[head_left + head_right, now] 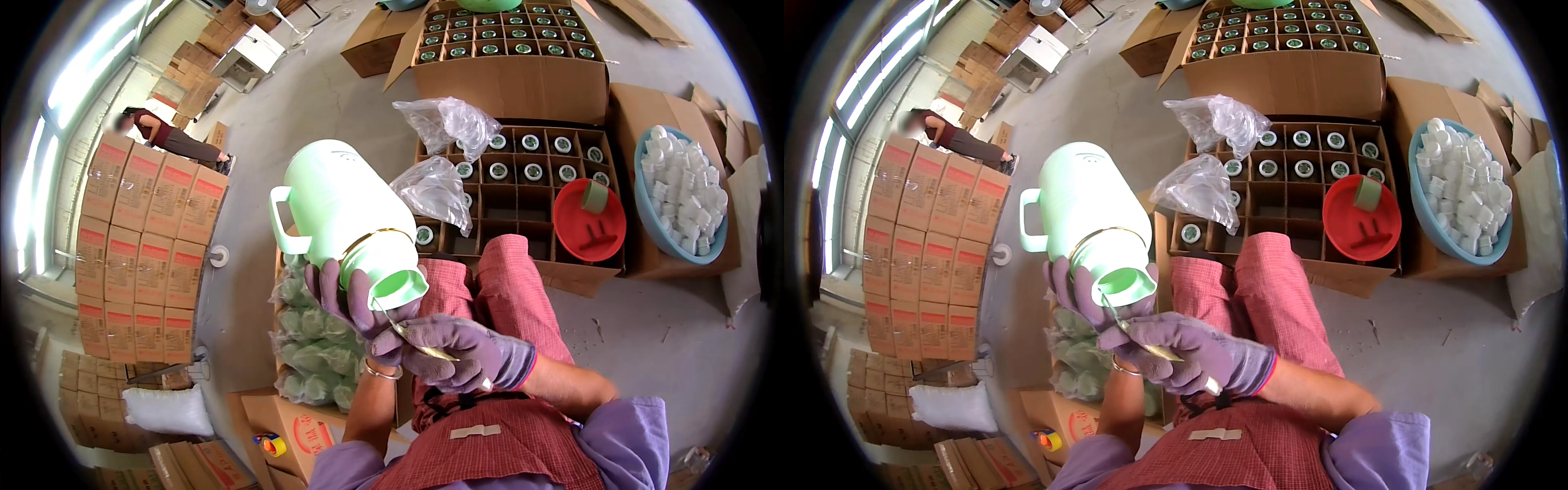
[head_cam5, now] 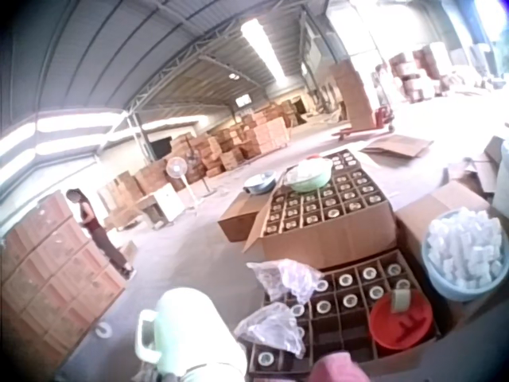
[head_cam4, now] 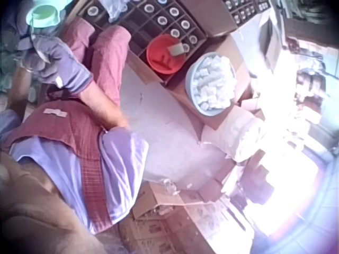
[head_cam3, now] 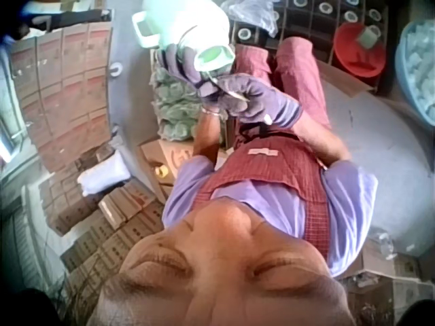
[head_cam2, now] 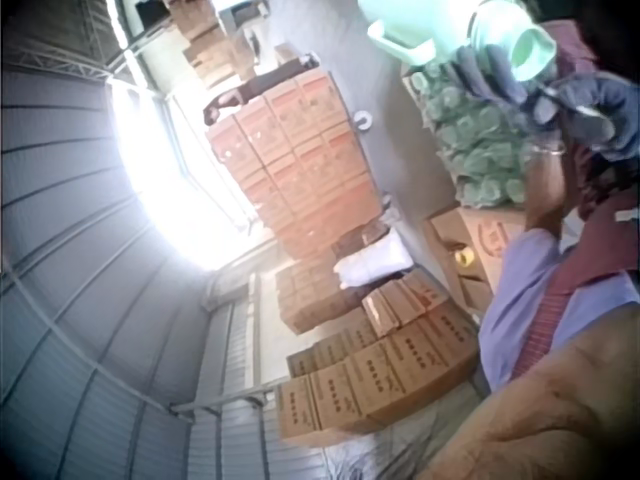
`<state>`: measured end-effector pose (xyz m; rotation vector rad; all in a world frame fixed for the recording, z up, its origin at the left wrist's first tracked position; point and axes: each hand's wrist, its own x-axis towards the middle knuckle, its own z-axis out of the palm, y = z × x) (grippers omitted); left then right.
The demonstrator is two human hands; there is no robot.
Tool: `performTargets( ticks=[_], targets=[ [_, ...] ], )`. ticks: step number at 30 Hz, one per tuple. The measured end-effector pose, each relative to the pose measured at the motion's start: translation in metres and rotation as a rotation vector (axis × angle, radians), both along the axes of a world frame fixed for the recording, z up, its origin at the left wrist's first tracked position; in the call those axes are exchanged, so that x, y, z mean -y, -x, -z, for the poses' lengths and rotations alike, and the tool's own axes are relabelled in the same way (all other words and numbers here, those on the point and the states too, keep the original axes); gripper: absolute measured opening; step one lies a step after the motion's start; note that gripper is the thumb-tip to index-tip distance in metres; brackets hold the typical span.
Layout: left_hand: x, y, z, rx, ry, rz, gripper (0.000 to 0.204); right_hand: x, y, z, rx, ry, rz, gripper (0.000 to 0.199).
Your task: The person assembles light green thermos flasks by inserting a small cylindrical component into the opening, then places each flask into a plastic bag. The person arranges the bagged flasks into a cardboard box and closes the box flaps.
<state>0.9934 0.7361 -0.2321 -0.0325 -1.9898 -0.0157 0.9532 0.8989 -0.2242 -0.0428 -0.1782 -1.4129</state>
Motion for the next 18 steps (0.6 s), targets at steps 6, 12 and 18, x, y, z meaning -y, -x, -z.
performTargets(
  ticks=[6, 12, 18],
  targets=[
    [-0.005, 0.01, -0.001, -0.024, -0.125, 0.045, 0.062, 0.001, -0.012, -0.031, -0.056, -0.062, 0.227, 0.039],
    [-0.002, 0.014, 0.004, -0.003, -0.236, 0.051, 0.065, -0.009, 0.014, -0.048, -0.766, -0.344, 0.418, 0.029],
    [-0.005, 0.015, -0.006, 0.046, -0.225, 0.081, 0.071, -0.016, 0.021, -0.051, -1.028, -0.364, 0.354, 0.028]
  ],
)
